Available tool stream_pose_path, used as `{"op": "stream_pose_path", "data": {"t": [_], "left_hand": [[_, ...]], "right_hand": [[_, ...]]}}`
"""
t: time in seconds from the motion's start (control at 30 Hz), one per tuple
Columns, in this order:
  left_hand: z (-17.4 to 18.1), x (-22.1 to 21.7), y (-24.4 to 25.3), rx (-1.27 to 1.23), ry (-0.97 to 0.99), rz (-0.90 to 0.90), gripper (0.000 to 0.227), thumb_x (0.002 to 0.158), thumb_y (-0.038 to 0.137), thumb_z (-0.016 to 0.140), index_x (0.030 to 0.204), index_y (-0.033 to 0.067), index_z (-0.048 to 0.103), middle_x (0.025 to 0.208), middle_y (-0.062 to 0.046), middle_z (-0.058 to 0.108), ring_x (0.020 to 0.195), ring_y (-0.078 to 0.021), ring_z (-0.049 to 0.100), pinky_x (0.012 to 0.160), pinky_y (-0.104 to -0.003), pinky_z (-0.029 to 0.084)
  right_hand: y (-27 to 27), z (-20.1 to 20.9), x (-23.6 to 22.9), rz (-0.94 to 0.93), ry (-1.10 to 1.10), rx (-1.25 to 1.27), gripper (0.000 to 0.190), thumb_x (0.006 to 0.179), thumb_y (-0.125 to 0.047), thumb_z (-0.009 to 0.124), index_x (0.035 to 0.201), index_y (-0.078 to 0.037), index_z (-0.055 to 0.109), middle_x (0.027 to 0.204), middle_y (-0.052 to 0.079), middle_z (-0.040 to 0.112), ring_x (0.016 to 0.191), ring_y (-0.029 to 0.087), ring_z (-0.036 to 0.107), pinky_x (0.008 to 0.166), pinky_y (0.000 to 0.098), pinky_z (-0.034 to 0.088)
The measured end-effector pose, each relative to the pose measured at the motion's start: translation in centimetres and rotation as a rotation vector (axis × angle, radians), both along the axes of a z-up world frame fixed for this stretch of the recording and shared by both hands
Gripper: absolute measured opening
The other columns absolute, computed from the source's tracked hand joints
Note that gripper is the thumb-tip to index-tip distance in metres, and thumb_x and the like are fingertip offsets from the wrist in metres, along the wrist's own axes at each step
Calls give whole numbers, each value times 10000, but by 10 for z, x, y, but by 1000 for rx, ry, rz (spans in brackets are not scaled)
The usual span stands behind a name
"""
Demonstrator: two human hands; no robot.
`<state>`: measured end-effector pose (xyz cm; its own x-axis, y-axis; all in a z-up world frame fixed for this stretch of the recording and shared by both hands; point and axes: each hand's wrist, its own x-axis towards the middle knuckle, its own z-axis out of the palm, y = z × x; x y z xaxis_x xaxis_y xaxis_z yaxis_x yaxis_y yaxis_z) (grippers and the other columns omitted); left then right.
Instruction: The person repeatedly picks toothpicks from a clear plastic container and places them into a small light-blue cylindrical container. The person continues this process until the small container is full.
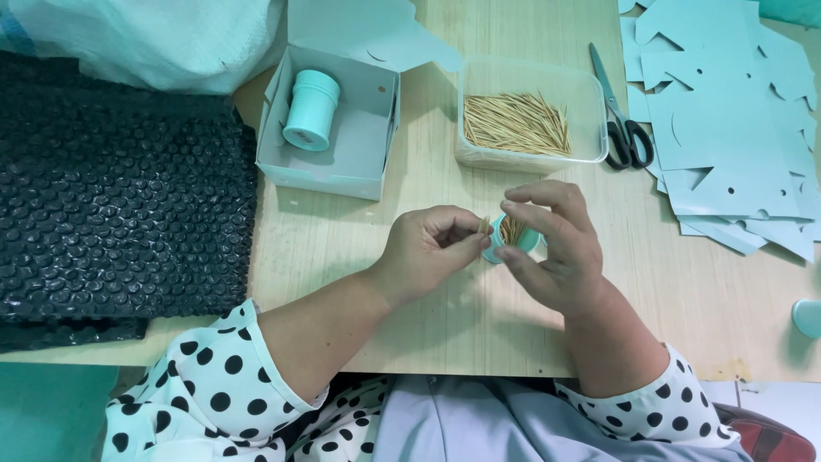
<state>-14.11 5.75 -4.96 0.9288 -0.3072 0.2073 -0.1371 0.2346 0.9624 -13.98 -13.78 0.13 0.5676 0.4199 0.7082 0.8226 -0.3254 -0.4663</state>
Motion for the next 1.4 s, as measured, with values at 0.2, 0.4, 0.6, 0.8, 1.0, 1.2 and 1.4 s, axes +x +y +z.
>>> {"op": "stream_pose_path", "data": {"t": [0.2, 0.4, 0.6, 0.8, 1.0, 1.2, 1.4], "left_hand": [[17, -7, 3, 114, -221, 37, 63, 925, 48, 707, 951, 53, 764, 741, -92, 733, 696, -140, 701, 535, -209, 510], [6, -5, -4, 198, -437, 115, 63, 917, 51, 725, 964, 69, 764, 755, -68, 740, 702, -165, 726, 540, -221, 533], [49, 5, -20, 258, -706, 202, 32, 940, 71, 713, 961, 91, 725, 789, -43, 710, 734, -213, 722, 637, -294, 569], [49, 21, -36, 263, -858, 148, 141, 900, 32, 583, 996, 90, 668, 929, -61, 666, 939, -294, 692, 968, -446, 539], [24, 24, -20, 487, -758, 126, 378, 892, 14, 482, 1211, 97, 666, 1180, -143, 642, 1233, -452, 583, 1063, -611, 443], [9, 36, -15, 574, -901, 227, 401, 849, -4, 501, 1162, 153, 697, 1226, -63, 621, 1300, -397, 532, 1076, -527, 438], [-3, 33, -24, 633, -999, 257, 414, 806, -30, 491, 1076, 177, 727, 1220, -13, 608, 1320, -346, 517, 1000, -460, 471]], "right_hand": [[-4, 0, 5, -3, 124, -17, 156, 949, -101, 723, 1092, -48, 760, 989, 94, 666, 963, 274, 593, 934, 459, 522], [-5, 4, 3, 50, 125, -11, 92, 881, -25, 771, 967, -58, 768, 900, 78, 691, 899, 263, 603, 986, 496, 517], [-25, 45, 2, 44, 51, -50, 89, 876, 24, 771, 936, -25, 728, 953, 136, 684, 924, 317, 582, 942, 503, 522], [-43, 37, 3, -29, 78, 5, 93, 917, 47, 726, 956, -36, 712, 1020, 151, 657, 975, 310, 549, 932, 478, 485], [-54, 6, 11, -70, 220, 39, 84, 913, 25, 753, 942, -41, 711, 1041, 154, 650, 1006, 317, 551, 922, 444, 461], [-53, 1, 19, -119, 185, -113, 137, 876, 25, 775, 934, -87, 725, 1060, 127, 642, 1010, 327, 544, 867, 440, 459], [-52, -2, 20, -155, 152, -241, 151, 864, 10, 785, 931, -109, 720, 1105, 135, 628, 1042, 356, 550, 828, 454, 475]]}}
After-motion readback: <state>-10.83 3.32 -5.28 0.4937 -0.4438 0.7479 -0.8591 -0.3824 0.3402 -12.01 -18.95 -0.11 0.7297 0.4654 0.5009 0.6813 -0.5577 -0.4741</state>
